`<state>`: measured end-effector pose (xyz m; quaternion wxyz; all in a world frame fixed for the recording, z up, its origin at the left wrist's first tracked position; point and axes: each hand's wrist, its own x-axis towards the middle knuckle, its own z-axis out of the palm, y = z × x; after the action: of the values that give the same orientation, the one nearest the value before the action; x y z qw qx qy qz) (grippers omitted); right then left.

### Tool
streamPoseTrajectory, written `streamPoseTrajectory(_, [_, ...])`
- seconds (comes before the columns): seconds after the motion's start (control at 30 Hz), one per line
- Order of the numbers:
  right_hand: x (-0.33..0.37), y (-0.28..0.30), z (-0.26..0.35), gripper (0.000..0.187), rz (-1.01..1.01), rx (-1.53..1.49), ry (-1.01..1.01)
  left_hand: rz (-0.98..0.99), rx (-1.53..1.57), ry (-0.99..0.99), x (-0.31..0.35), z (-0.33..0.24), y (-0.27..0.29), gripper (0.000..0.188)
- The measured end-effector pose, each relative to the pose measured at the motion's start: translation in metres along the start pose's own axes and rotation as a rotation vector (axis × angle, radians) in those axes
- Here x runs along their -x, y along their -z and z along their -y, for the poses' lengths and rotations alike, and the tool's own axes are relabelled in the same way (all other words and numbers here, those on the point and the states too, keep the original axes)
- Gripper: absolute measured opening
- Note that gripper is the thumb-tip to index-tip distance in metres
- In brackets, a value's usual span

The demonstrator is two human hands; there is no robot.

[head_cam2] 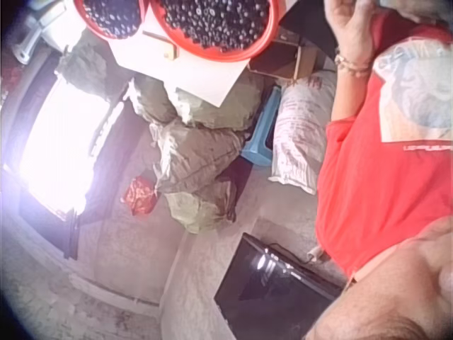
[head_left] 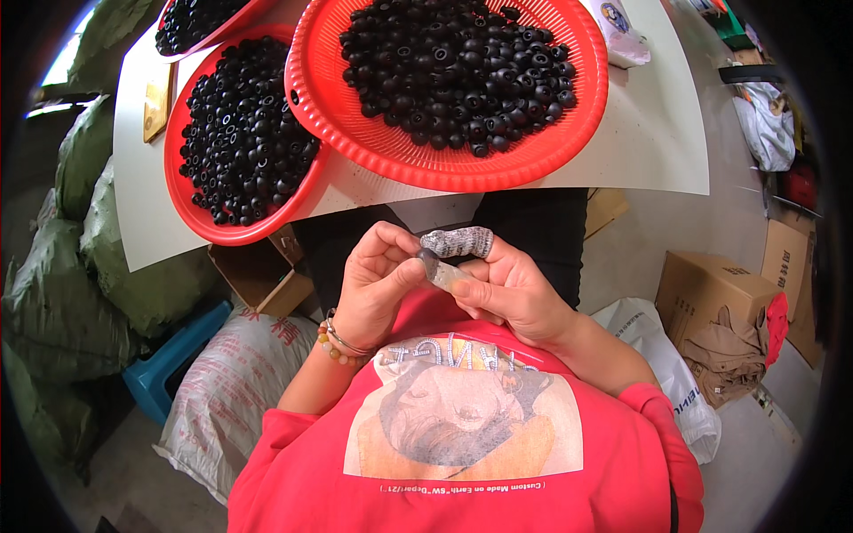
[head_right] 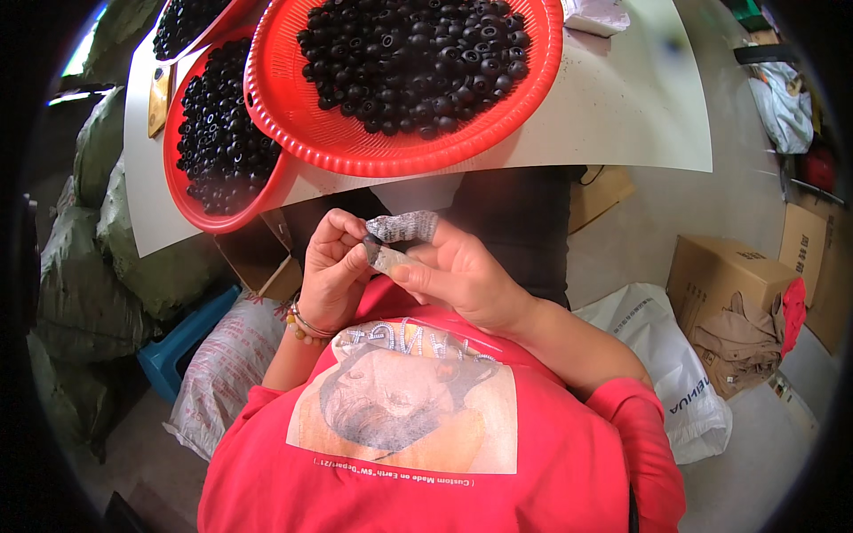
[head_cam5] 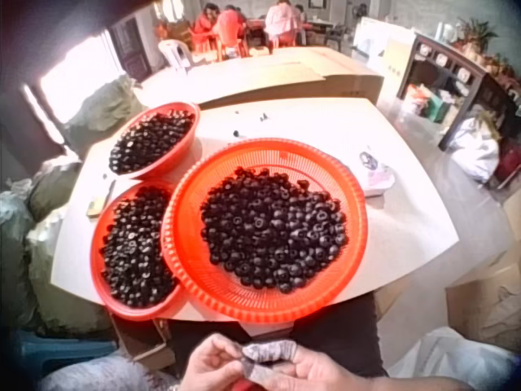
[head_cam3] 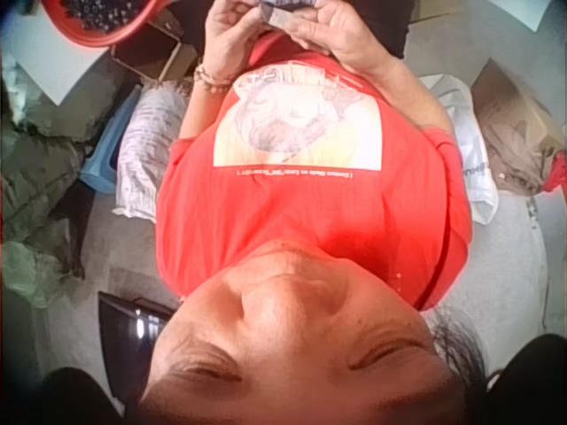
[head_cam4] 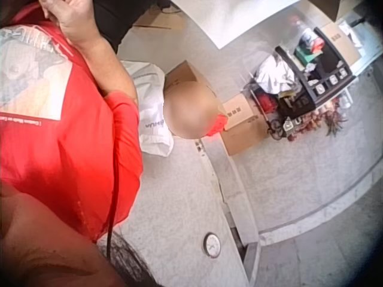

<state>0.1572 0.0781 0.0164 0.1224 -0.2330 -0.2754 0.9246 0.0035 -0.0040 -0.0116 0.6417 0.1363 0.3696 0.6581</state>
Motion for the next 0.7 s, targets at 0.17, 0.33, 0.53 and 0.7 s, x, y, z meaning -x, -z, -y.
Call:
streamPoseTrajectory(0.17, [0.000, -0.003, 0.001, 0.029, -0.077, -0.007, -0.006, 0.009, 0.016, 0.058, -0.001, -0.002, -0.001, 0.014])
streamPoseTrajectory(0.33, [-0.003, -0.005, 0.005, 0.026, -0.153, 0.021, -0.034, 0.041, 0.122, 0.179, -0.002, -0.002, 0.002, 0.015])
streamPoseTrajectory(0.53, [-0.002, -0.003, 0.008, 0.026, -0.136, 0.008, -0.036, 0.083, 0.227, 0.221, -0.004, -0.001, 0.006, 0.016])
streamPoseTrajectory(0.7, [-0.005, -0.014, 0.011, 0.029, -0.115, -0.032, 0.081, 0.135, 0.323, 0.264, -0.005, 0.001, 0.011, 0.012])
